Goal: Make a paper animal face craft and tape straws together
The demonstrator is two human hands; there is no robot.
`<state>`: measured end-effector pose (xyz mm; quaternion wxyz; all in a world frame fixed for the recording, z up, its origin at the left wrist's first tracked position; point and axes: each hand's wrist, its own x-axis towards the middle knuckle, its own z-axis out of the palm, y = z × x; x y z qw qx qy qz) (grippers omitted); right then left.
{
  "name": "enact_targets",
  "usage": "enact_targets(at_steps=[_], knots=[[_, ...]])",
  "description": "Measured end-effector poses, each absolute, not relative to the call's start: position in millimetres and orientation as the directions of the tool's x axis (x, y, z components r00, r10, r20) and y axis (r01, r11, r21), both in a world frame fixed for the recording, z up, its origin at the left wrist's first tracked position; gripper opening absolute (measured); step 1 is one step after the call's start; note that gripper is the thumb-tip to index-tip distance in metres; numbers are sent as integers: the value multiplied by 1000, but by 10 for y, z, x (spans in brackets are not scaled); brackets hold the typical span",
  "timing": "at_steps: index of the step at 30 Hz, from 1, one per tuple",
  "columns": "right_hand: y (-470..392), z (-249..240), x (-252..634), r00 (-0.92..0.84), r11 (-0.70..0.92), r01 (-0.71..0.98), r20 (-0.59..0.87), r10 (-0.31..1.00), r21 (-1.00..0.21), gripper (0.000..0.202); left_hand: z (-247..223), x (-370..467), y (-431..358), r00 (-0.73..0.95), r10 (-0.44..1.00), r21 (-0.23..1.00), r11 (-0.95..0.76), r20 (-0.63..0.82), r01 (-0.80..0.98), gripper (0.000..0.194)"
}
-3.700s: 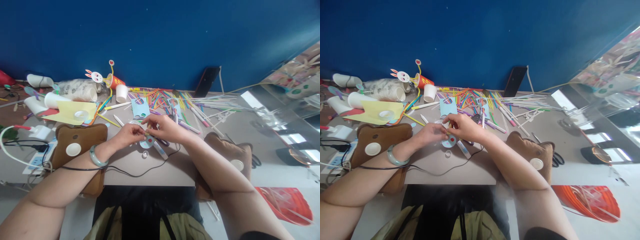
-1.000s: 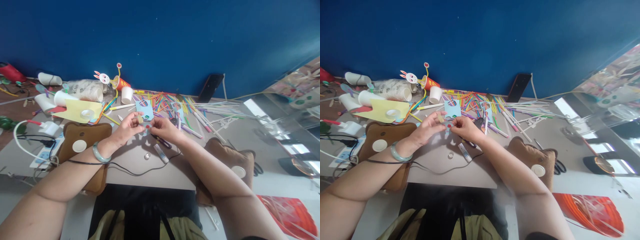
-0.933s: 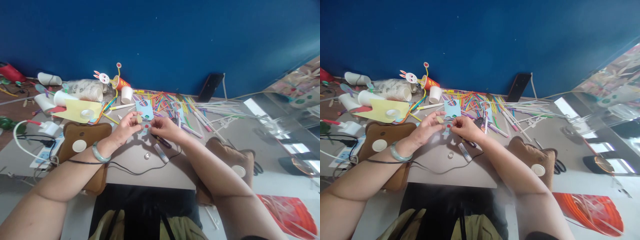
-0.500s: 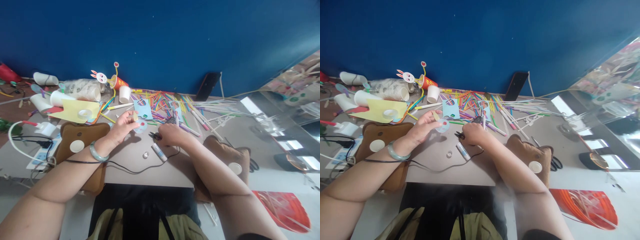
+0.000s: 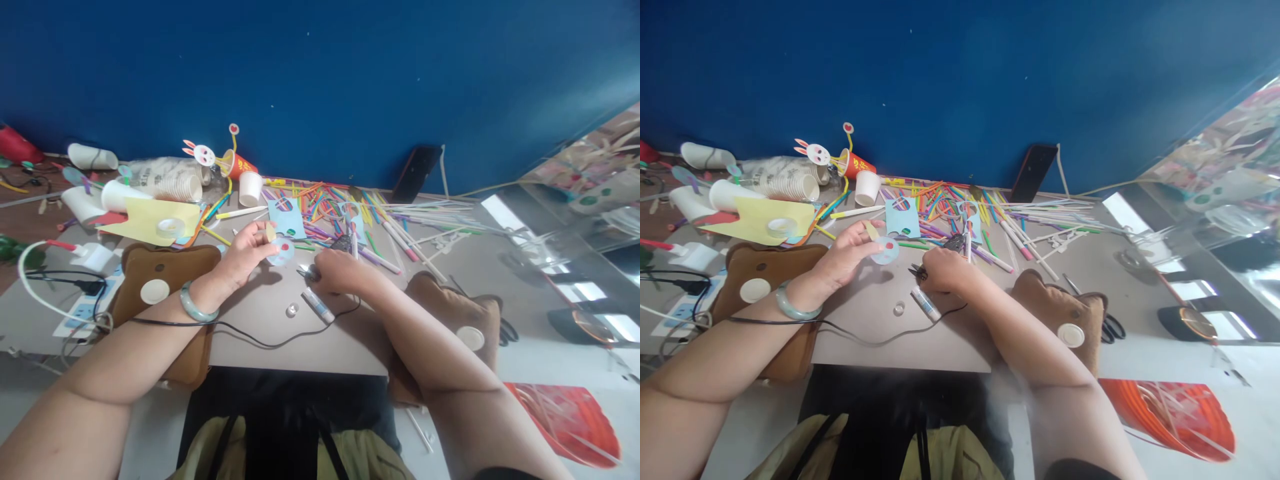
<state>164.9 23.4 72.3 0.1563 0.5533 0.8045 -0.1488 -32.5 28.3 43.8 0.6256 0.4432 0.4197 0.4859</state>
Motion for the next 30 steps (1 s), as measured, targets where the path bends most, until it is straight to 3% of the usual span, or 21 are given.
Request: enact_targets(at_steps=[5, 8, 14, 20, 23, 26, 28, 30], knots=[[282, 753, 1679, -434, 347, 895, -372, 820, -280, 20, 427, -329, 296, 145, 986, 956, 122, -86, -265, 48], [314, 713, 1671, -371, 320, 926, -317, 873, -202, 18, 424, -320, 299, 143, 985, 954, 131, -95, -271, 50], [249, 656, 1598, -298, 295, 953, -406, 864, -71, 24, 391, -314, 303, 147, 987, 955, 108, -69, -276, 47], [259, 637, 1618, -358, 338, 934, -340, 870, -120, 22, 360, -346, 298, 203, 979, 964, 55, -1, -261, 43], [340, 652, 1686, -388, 325, 891, -162, 907, -315, 13, 372, -344, 291, 211, 977, 967, 57, -4, -247, 43], [397, 669, 1740, -361, 253, 702, -26, 932, -666, 4, 394, -329, 285, 217, 975, 964, 95, -40, -249, 42], [413, 668, 1750, -318, 156, 510, -17, 948, -846, 12, 403, -321, 283, 215, 975, 959, 117, -61, -259, 41], [420, 659, 1742, -295, 85, 336, -19, 955, -938, 26, 406, -317, 283, 216, 974, 951, 135, -75, -279, 41]])
